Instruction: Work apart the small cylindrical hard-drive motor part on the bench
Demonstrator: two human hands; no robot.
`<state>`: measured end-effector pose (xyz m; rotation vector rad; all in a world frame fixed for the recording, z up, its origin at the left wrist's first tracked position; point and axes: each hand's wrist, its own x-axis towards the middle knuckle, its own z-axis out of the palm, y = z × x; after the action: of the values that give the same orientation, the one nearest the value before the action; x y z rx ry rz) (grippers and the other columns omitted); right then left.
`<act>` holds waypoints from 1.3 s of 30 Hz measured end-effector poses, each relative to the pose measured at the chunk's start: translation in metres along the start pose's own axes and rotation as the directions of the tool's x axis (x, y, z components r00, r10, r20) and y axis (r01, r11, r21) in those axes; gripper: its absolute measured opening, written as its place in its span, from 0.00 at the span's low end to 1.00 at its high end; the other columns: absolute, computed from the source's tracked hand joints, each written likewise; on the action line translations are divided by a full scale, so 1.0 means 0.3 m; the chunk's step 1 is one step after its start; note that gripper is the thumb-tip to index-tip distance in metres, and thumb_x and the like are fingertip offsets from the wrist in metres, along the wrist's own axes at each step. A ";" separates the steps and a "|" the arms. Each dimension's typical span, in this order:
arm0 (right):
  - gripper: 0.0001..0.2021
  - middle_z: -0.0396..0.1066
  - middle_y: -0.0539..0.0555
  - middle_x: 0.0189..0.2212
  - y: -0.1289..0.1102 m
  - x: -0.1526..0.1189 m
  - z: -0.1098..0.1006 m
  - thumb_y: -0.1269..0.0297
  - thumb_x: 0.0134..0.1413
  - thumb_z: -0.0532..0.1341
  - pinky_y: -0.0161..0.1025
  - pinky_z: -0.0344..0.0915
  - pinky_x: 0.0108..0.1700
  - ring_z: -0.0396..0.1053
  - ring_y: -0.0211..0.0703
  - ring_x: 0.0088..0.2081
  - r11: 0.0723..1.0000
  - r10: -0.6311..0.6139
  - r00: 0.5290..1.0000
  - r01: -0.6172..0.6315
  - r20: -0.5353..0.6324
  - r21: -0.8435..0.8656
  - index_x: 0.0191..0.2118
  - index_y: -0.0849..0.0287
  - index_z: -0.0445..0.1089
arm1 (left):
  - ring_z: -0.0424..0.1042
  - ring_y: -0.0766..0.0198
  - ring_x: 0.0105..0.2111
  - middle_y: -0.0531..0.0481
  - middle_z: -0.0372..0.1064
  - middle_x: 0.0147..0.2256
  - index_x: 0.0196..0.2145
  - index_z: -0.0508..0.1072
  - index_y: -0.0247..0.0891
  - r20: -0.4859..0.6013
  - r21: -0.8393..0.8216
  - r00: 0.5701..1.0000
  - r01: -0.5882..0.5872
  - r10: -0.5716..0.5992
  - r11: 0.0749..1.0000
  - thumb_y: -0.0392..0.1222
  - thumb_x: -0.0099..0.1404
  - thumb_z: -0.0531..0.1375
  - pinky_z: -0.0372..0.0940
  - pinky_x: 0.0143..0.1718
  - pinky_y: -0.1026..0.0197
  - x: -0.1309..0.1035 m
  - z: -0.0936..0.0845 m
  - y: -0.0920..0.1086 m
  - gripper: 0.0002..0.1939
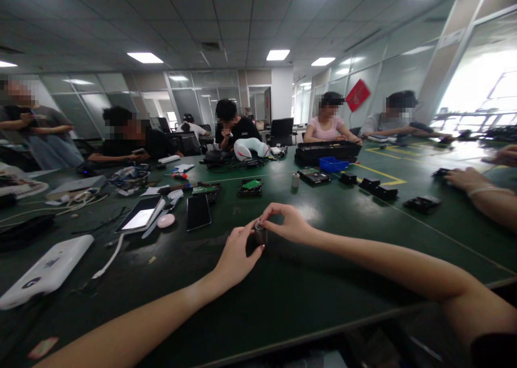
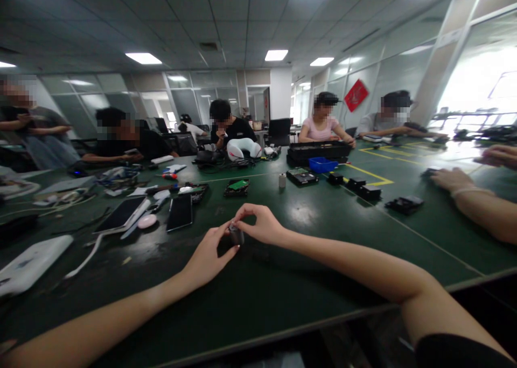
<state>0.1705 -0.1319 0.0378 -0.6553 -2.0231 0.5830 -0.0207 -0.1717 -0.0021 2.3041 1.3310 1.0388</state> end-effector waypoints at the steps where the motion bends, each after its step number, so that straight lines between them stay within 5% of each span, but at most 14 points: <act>1: 0.02 0.74 0.51 0.31 0.000 -0.001 0.000 0.70 0.53 0.62 0.35 0.69 0.40 0.73 0.38 0.36 1.000 -0.002 1.000 0.002 0.000 -0.004 0.33 0.61 0.71 | 0.67 0.56 0.48 0.44 0.64 0.47 0.59 0.59 0.41 0.002 -0.001 1.000 0.001 -0.001 1.000 0.37 0.60 0.60 0.61 0.54 0.49 0.000 -0.001 0.001 0.29; 12: 0.09 0.77 0.53 0.37 -0.030 -0.016 -0.007 0.65 0.55 0.61 0.37 0.69 0.44 0.74 0.41 0.39 0.994 0.021 1.000 -0.019 0.016 -0.111 0.41 0.59 0.74 | 0.67 0.56 0.48 0.44 0.65 0.46 0.57 0.60 0.41 -0.005 0.014 1.000 -0.008 0.008 1.000 0.37 0.60 0.60 0.61 0.53 0.48 0.002 0.003 0.001 0.27; 24: 0.10 0.78 0.51 0.36 -0.019 -0.017 -0.016 0.66 0.55 0.61 0.37 0.65 0.43 0.73 0.41 0.37 0.937 -0.081 0.994 0.101 0.073 -0.334 0.43 0.53 0.76 | 0.67 0.55 0.46 0.44 0.66 0.45 0.56 0.62 0.39 -0.006 0.042 1.000 -0.009 0.009 0.999 0.37 0.59 0.61 0.63 0.52 0.50 0.004 0.004 -0.003 0.27; 39: 0.13 0.77 0.51 0.41 -0.017 -0.018 -0.014 0.69 0.54 0.61 0.37 0.67 0.47 0.74 0.41 0.42 0.975 -0.061 0.997 0.069 0.046 -0.209 0.46 0.54 0.73 | 0.67 0.55 0.47 0.45 0.65 0.45 0.56 0.62 0.40 -0.008 0.040 1.000 -0.004 0.005 0.999 0.37 0.60 0.60 0.62 0.52 0.48 0.001 0.004 -0.003 0.26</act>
<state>0.1754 -0.1388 0.0397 -0.7036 -2.1535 0.3478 -0.0202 -0.1709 -0.0033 2.3351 1.3618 1.0329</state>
